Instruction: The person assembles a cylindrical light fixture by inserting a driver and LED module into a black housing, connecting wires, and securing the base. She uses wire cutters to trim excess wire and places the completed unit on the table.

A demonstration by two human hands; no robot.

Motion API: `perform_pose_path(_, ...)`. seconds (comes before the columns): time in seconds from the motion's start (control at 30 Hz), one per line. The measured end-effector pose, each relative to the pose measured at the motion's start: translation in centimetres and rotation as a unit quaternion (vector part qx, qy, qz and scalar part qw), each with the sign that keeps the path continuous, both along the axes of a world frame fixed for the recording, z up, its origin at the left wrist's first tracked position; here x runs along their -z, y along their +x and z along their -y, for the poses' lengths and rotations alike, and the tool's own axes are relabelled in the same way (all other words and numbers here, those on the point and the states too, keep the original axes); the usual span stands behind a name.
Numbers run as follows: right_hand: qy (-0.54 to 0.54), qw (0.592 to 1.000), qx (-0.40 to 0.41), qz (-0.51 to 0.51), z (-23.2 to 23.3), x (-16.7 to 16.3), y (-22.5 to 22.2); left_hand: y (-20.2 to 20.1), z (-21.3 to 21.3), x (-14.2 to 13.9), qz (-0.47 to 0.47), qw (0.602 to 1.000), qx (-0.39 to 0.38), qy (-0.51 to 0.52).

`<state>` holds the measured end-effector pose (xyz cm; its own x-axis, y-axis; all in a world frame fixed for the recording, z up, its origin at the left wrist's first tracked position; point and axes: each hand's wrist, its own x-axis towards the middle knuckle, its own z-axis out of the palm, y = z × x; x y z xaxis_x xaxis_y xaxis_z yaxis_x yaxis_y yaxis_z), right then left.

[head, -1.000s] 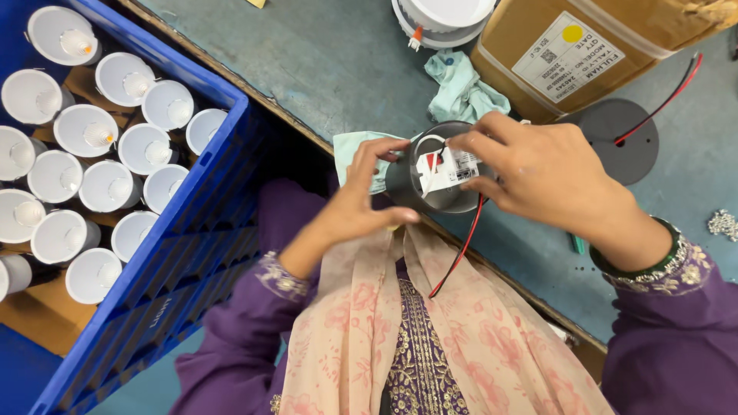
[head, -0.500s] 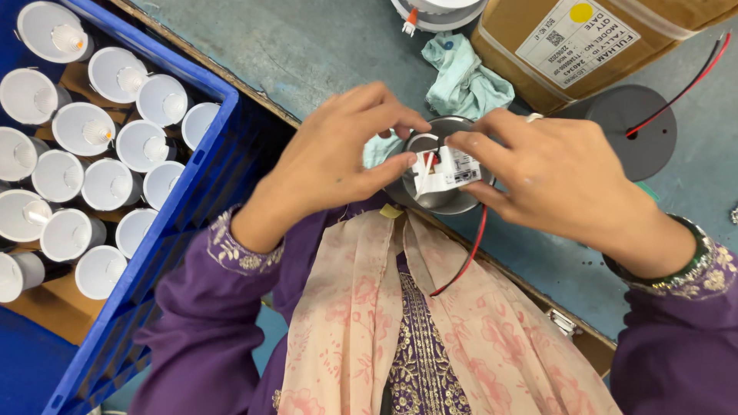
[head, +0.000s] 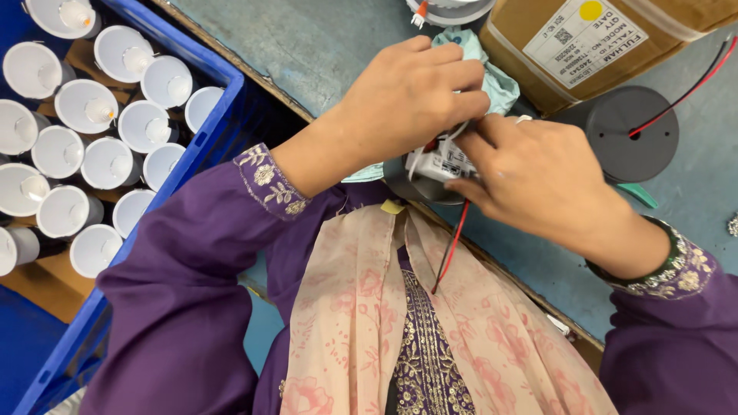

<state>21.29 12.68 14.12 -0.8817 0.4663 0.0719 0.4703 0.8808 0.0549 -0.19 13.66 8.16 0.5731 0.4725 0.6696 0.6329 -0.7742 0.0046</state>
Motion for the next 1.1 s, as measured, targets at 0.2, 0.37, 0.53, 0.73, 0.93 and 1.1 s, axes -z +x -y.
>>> perform_pose_path(0.2,-0.002,0.997,0.037,0.066,0.0,1.0,-1.5,-1.4,1.9,-0.1,0.101,0.983,-0.004,-0.152)
perform_pose_path(0.37,-0.027,0.993,0.05,0.101,-0.4,1.1,-2.0,-4.2,5.6,-0.5,0.148,0.94,-0.025,-0.306)
perform_pose_path(0.53,-0.027,0.994,0.026,0.1,-0.6,1.6,-2.5,-4.2,8.2,1.4,0.173,0.916,0.04,-0.359)
perform_pose_path(0.73,-0.026,0.995,0.013,0.094,-0.7,2.1,-2.5,-2.6,9.7,4.4,0.188,0.897,-0.008,-0.399)
perform_pose_path(0.93,-0.037,0.994,0.013,0.1,-0.9,1.9,-2.8,-1.6,9.6,6.5,0.231,0.892,-0.01,-0.388)
perform_pose_path(1.1,-0.042,0.993,0.033,0.101,-0.9,1.4,-2.6,1.3,9.2,8.0,0.271,0.906,-0.043,-0.323)
